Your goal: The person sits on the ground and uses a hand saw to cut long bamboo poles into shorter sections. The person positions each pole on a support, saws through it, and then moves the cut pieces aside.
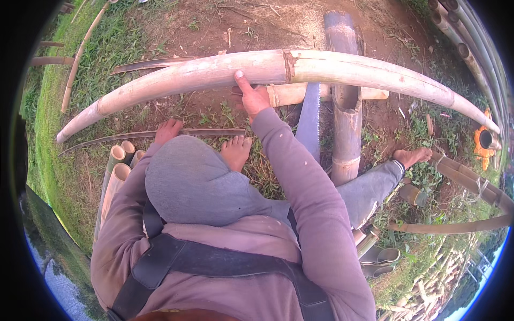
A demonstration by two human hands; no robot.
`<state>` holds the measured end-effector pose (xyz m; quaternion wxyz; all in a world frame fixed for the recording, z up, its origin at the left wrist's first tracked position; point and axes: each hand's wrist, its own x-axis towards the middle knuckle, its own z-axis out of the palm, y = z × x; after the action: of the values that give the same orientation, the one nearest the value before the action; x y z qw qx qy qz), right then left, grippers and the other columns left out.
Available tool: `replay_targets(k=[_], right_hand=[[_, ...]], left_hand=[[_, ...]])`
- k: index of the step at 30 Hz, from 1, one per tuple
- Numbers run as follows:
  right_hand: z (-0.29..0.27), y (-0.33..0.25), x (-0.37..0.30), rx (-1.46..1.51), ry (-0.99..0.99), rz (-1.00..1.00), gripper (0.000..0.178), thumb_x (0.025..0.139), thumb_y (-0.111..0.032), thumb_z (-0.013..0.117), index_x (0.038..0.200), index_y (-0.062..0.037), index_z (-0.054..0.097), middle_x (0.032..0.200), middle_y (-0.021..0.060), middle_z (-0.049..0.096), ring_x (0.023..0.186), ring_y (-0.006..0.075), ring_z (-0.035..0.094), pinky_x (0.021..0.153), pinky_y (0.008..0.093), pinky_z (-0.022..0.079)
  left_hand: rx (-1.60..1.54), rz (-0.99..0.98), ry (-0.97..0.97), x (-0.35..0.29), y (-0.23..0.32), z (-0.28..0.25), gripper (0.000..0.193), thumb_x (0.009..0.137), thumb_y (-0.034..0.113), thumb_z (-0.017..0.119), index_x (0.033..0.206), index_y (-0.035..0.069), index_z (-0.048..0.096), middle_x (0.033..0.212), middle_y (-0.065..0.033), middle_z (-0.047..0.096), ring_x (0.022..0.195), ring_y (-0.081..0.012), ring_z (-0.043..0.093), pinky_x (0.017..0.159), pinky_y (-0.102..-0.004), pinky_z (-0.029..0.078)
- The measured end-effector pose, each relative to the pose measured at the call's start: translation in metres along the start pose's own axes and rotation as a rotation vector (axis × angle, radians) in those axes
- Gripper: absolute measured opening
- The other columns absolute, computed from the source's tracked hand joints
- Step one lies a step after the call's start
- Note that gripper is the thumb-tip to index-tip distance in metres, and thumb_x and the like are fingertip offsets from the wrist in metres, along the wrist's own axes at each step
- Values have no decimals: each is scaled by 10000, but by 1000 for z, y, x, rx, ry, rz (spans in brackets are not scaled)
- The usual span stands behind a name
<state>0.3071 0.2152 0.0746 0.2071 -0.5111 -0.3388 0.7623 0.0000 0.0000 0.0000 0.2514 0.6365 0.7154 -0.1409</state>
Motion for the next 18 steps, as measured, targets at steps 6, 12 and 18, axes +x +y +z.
replay_targets(k=[6,12,18], right_hand=[[-15,9,-4,-367,-59,-55,971,936,-765,665,1409,81,601,1228,228,731,1041,292,735,914,443,555],[-28,44,-53,-1692,-294,-306,489,981,-527,682,1104,-56,630,965,259,769,877,484,754,799,602,579],[-64,62,-52,-1548,-267,-561,316,956,-349,701,1179,-143,614,990,245,752,896,485,740,766,590,560]], left_hand=[[-166,255,184,-10,16,19,397,945,340,697,1314,210,631,1088,-120,720,1005,-370,732,894,-511,561],[-78,273,388,-14,69,-42,273,923,264,717,1180,214,641,1070,-59,657,1017,-286,697,926,-474,513],[-71,282,554,-39,91,-37,227,921,219,659,1146,216,692,1024,-43,600,1023,-253,674,785,-427,620]])
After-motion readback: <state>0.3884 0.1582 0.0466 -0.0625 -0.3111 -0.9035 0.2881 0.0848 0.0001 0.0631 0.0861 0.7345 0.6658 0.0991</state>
